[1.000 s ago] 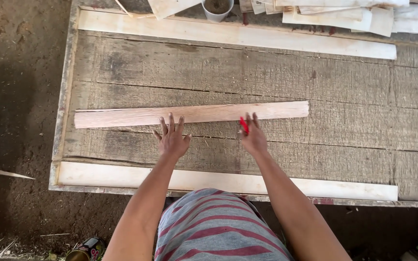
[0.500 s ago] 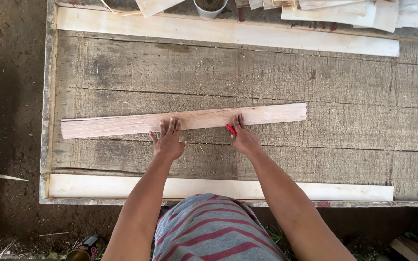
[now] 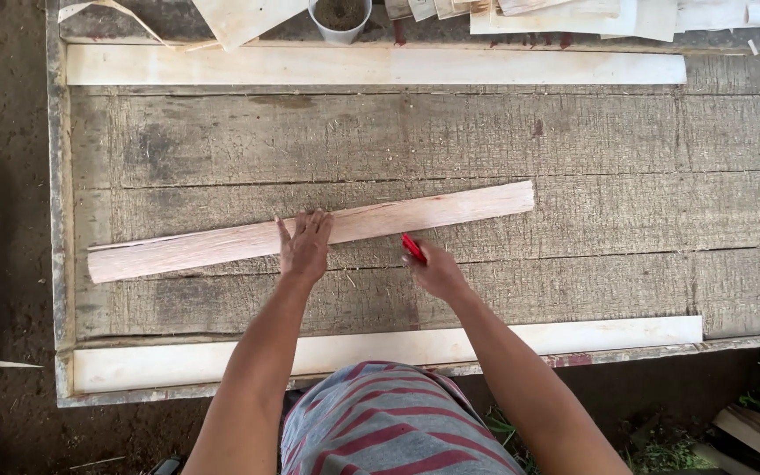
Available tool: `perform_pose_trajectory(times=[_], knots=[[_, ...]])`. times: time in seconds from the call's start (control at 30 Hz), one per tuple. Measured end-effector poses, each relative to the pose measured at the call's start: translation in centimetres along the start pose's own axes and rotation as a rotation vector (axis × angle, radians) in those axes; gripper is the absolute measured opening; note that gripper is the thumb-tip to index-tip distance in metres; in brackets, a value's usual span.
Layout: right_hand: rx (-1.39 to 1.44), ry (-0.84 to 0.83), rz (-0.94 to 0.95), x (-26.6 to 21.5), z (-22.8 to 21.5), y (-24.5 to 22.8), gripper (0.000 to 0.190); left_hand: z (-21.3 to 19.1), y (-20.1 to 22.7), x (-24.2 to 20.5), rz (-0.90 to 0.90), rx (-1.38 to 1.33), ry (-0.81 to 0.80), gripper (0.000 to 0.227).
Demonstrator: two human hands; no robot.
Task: The person whittles a strip of wood using a utility knife to taper one end and shave the edges.
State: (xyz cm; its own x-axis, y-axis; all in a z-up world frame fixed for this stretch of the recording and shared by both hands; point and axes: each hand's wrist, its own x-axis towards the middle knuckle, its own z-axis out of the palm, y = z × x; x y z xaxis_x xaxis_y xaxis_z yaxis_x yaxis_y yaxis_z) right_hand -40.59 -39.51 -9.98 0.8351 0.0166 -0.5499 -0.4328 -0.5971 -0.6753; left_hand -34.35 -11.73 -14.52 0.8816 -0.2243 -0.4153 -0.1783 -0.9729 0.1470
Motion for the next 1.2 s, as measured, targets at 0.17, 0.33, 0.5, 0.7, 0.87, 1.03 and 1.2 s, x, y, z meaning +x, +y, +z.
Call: perform_pose_trajectory(times=[0.17,0.33,0.5,0.7,0.87,1.03,1.2], knots=[[0.381,0.148,0.144,-0.5,-1.1,3.6,0.039,-2.3,-1.3,-0.3,0.108,0.168,0.091,0.066],[0.838,0.331,0.09,-1.9,-3.5,4.0,0.022,-3.9,-3.2,-0.1,0.123,0.249,0.154,0.055],[1.177,0.693,0.024,-0.7,-5.6,8.8,0.032,-8.8,2.2,-1.8,0.059,0.026,0.047,0.066],[1.667,0.622,-0.069,-2.5,-7.5,10.3,0.011,-8.4,11.5,0.2,0.173,-0.04,-0.13,0.077],[1.736,0.484,0.012,-3.5,-5.6,12.6,0.018,-2.5,13.3,3.9,0.194,-0.027,-0.11,0.083],[1.613,0.335,0.115,-5.7,-5.1,12.1,0.037,-0.9,12.6,5.1,0.158,-0.062,-0.071,0.074],[1.109,0.444,0.186,-5.5,-5.8,11.8,0.035,2.0,10.6,5.5,0.189,-0.004,-0.036,0.075]])
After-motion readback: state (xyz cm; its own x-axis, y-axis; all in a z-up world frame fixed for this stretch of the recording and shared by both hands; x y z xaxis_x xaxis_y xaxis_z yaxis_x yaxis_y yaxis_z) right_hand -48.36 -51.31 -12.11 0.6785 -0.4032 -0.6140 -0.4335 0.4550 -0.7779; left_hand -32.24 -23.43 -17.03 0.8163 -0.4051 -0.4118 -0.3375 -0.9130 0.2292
